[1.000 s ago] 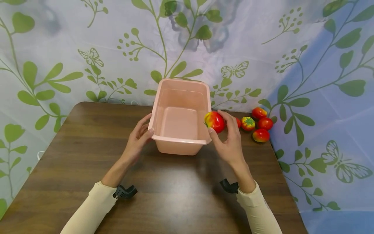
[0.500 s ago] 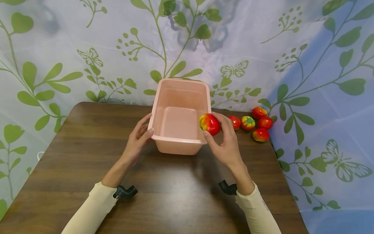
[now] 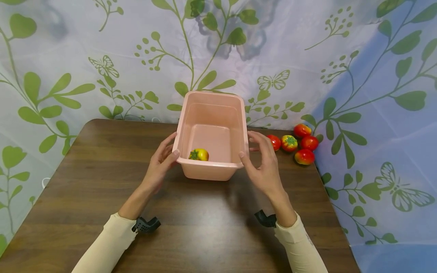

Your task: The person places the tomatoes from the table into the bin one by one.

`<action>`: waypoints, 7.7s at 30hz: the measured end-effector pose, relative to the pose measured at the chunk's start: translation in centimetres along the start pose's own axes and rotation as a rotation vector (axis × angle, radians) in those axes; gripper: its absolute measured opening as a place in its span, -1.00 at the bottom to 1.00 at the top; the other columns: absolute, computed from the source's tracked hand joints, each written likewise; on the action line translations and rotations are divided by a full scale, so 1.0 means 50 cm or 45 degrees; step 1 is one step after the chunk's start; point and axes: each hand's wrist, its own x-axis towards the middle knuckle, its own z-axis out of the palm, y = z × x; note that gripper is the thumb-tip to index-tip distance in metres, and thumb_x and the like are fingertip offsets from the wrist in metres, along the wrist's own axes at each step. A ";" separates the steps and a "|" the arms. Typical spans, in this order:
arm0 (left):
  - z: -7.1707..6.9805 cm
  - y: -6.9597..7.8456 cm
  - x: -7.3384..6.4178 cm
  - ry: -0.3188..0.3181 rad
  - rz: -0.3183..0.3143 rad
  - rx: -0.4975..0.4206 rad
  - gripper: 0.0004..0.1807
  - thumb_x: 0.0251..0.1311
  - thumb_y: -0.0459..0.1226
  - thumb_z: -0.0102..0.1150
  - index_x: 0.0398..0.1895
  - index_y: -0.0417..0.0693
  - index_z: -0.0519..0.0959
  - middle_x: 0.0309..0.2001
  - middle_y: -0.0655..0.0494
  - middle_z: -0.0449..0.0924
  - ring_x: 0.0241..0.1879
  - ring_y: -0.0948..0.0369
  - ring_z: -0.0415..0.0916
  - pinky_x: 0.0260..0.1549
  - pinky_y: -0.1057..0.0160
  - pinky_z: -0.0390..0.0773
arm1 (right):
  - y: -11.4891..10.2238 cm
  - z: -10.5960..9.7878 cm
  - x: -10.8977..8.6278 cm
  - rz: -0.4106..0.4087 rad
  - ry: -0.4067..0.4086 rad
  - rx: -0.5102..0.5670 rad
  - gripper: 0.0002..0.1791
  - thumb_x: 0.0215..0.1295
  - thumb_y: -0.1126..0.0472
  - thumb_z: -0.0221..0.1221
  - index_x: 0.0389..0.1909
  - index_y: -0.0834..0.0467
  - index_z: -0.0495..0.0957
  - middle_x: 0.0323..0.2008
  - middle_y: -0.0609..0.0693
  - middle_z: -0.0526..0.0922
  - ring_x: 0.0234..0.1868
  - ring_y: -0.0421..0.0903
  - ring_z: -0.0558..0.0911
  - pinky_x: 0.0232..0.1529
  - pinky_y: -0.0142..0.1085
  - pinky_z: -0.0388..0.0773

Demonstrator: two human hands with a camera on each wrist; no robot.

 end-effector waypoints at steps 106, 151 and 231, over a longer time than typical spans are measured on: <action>-0.001 -0.005 -0.004 -0.018 0.044 -0.021 -0.34 0.65 -0.25 0.04 0.72 0.29 0.20 0.56 -0.34 0.33 0.36 0.24 0.54 0.23 0.30 0.68 | -0.029 -0.003 0.030 0.071 -0.080 0.135 -0.26 0.23 0.42 0.45 0.44 0.33 0.44 0.36 0.31 0.48 0.33 0.16 0.51 0.40 -0.57 0.45; 0.001 -0.005 -0.002 -0.004 0.007 0.006 -0.33 0.65 -0.21 0.04 0.72 0.34 0.18 0.62 -0.26 0.30 0.43 0.16 0.47 0.26 0.32 0.66 | 0.042 0.007 0.016 0.028 -0.097 0.056 -0.33 0.26 0.27 0.51 0.40 0.13 0.56 0.42 0.00 0.54 0.32 0.02 0.60 0.36 -0.41 0.56; 0.001 -0.004 -0.005 0.017 -0.036 0.029 -0.34 0.64 -0.13 0.07 0.70 0.43 0.20 0.62 -0.13 0.32 0.57 -0.20 0.33 0.27 0.23 0.67 | 0.300 -0.124 0.053 0.651 0.416 -0.299 -0.16 0.30 -0.02 0.46 0.52 0.08 0.34 0.43 0.22 0.42 0.42 0.19 0.43 0.53 0.20 0.39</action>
